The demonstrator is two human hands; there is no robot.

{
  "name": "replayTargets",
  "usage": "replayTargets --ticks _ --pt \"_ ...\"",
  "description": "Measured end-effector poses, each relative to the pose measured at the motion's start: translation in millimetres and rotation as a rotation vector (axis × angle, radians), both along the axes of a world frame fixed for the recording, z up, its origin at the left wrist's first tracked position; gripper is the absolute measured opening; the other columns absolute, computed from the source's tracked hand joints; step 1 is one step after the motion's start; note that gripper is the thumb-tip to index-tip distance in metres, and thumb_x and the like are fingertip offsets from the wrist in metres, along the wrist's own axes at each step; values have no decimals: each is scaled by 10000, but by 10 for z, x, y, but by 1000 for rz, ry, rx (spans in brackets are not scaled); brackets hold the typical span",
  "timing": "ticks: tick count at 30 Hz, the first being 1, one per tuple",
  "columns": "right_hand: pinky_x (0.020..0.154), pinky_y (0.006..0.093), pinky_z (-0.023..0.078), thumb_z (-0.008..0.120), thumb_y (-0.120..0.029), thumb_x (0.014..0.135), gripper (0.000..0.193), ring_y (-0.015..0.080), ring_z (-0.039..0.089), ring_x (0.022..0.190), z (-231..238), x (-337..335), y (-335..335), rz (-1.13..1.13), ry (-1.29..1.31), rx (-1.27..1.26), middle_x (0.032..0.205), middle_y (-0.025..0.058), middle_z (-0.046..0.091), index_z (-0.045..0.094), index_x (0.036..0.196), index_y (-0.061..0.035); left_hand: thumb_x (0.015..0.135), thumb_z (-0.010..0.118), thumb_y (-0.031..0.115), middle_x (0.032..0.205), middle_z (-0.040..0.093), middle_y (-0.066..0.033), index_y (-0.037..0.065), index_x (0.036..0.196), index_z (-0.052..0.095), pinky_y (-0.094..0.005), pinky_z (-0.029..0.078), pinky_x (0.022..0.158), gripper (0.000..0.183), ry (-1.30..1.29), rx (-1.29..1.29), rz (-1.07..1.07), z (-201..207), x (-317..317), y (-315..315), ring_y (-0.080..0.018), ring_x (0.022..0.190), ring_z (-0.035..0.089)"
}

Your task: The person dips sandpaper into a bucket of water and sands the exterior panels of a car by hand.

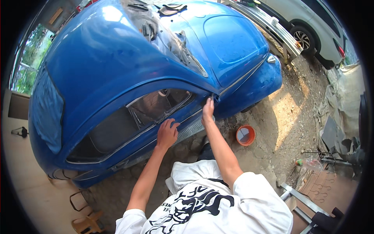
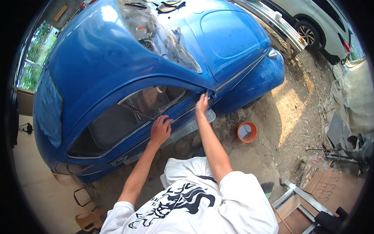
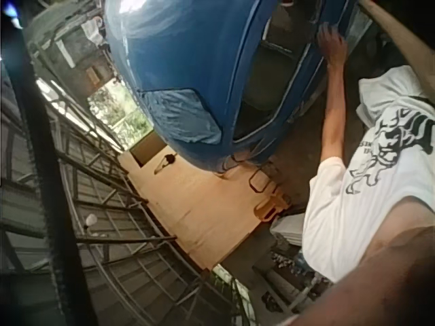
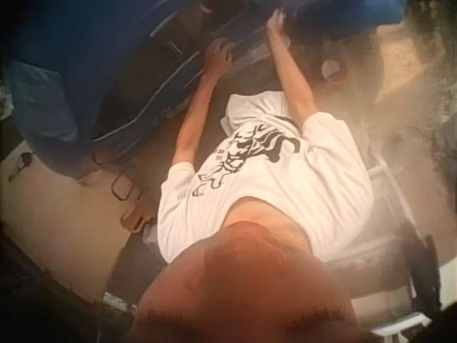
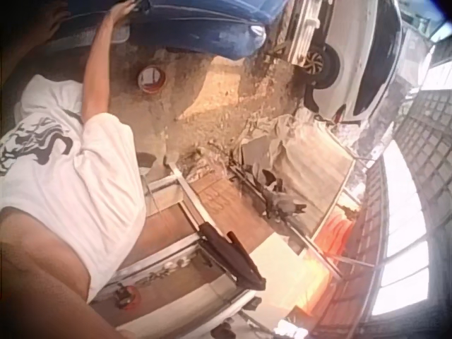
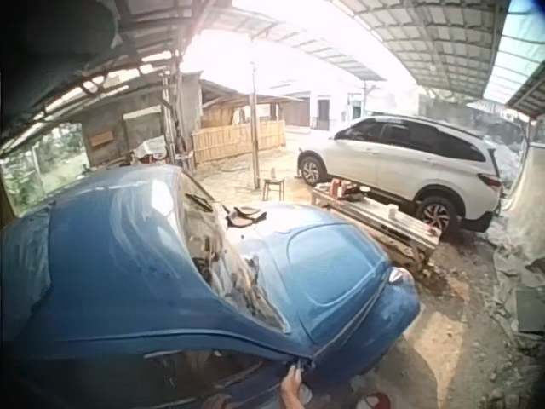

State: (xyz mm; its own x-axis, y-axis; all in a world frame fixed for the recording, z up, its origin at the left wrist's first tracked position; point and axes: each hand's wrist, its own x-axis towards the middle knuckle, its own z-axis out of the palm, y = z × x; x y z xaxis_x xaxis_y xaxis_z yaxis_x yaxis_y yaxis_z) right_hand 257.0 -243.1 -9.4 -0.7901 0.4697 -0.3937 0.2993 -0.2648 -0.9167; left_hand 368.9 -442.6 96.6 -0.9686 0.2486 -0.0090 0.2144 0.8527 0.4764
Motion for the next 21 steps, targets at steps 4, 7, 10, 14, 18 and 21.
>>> replayTargets --ticks 4,7,10,14,18,21 --pt "1215 347 16 205 -509 1048 721 240 -43 1514 349 -116 -299 19 -53 -195 1647 88 -46 -8 1559 -46 870 565 193 1462 449 -59 130 1343 548 -455 250 1160 477 329 -450 -284 -64 -575 262 -214 1389 370" --pt "1215 362 -29 165 -586 1022 785 235 -104 1506 202 -229 -96 -37 -104 -301 1640 92 -96 -39 1554 -45 906 518 272 1561 349 -31 164 1459 444 -443 121 1210 569 433 -753 -446 -247 -816 101 -176 1464 267" --pt "1211 360 -61 151 -632 1003 829 224 -141 1498 461 -105 -125 78 -123 -307 1631 94 -144 -81 1546 -50 940 448 335 1601 284 -24 186 1496 402 -431 33 1212 577 560 -1021 -555 -399 -850 -22 -152 1488 215" --pt "1208 359 -73 154 -622 1009 819 211 -153 1494 85 -170 15 66 -69 -572 1629 90 -154 -89 1545 -52 955 411 371 1599 283 -75 135 1501 383 -440 45 1204 596 490 -966 -553 -537 -841 -77 -185 1494 205" --pt "1203 355 -89 148 -633 1005 834 203 -204 1479 349 -199 -230 118 -68 -312 1611 81 -225 -154 1529 -59 963 374 408 1595 274 -128 87 1509 353 -449 42 1199 633 472 -962 -567 -692 -840 -177 -239 1498 191" --pt "1203 361 -91 144 -648 997 847 199 -223 1473 325 -150 -160 141 2 -319 1604 79 -247 -172 1525 -66 972 343 412 1603 264 -110 90 1513 347 -457 44 1196 630 492 -1002 -580 -688 -862 -157 -230 1500 192"
